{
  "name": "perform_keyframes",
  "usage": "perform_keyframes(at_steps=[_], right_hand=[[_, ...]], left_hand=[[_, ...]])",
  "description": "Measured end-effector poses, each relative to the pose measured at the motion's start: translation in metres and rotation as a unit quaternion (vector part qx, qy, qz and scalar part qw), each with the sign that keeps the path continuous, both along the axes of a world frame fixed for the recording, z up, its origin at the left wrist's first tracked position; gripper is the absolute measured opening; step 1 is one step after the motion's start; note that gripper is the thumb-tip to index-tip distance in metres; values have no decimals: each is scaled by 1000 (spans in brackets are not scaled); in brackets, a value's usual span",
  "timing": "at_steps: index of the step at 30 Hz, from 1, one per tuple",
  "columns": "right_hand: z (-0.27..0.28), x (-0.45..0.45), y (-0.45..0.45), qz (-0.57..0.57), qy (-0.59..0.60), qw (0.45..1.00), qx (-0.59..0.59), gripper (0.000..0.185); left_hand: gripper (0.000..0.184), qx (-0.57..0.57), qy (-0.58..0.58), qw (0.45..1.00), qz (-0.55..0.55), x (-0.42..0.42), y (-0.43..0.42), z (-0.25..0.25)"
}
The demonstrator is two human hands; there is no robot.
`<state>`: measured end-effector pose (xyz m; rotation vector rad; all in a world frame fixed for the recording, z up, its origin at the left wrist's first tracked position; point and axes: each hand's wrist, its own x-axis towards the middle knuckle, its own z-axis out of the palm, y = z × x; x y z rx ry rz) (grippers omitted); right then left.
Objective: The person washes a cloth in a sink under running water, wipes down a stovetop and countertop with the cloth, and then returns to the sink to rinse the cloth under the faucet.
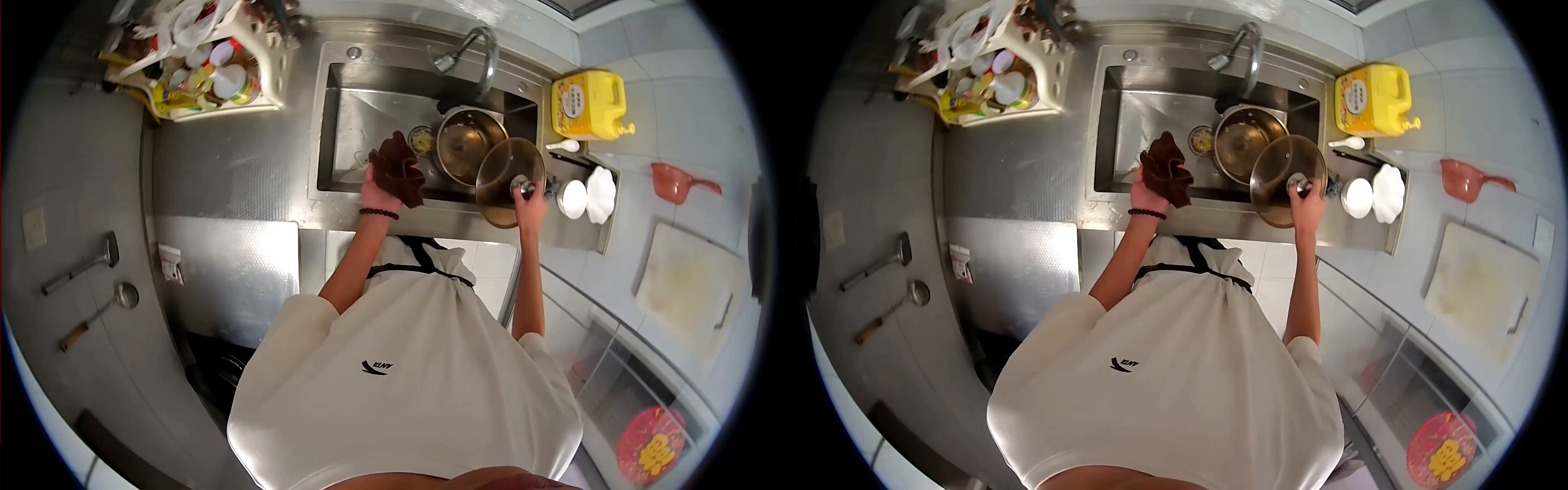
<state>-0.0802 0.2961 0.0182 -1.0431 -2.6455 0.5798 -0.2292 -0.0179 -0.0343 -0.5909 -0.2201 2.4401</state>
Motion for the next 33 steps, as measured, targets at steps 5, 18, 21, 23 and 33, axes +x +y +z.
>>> perform_keyframes(at_steps=[5, 18, 21, 23, 33], right_hand=[[5, 72, 1, -61, -15, 998, 24, 37], [-35, 158, 22, -163, -42, 986, 8, 40], [-42, 162, 33, -178, -44, 983, 5, 41], [-52, 165, 41, -169, -39, 985, 12, 41], [-48, 162, 53, -216, -14, 973, -79, 51]], left_hand=[[45, -8, 7, 998, -59, -2, 31, -12], [45, -13, 68, 992, -106, -1, 56, -11], [44, -44, 67, 991, -106, -7, 60, -12], [42, -40, 67, 993, -90, -8, 60, -9], [43, 11, 57, 998, -6, -11, 51, -15]])
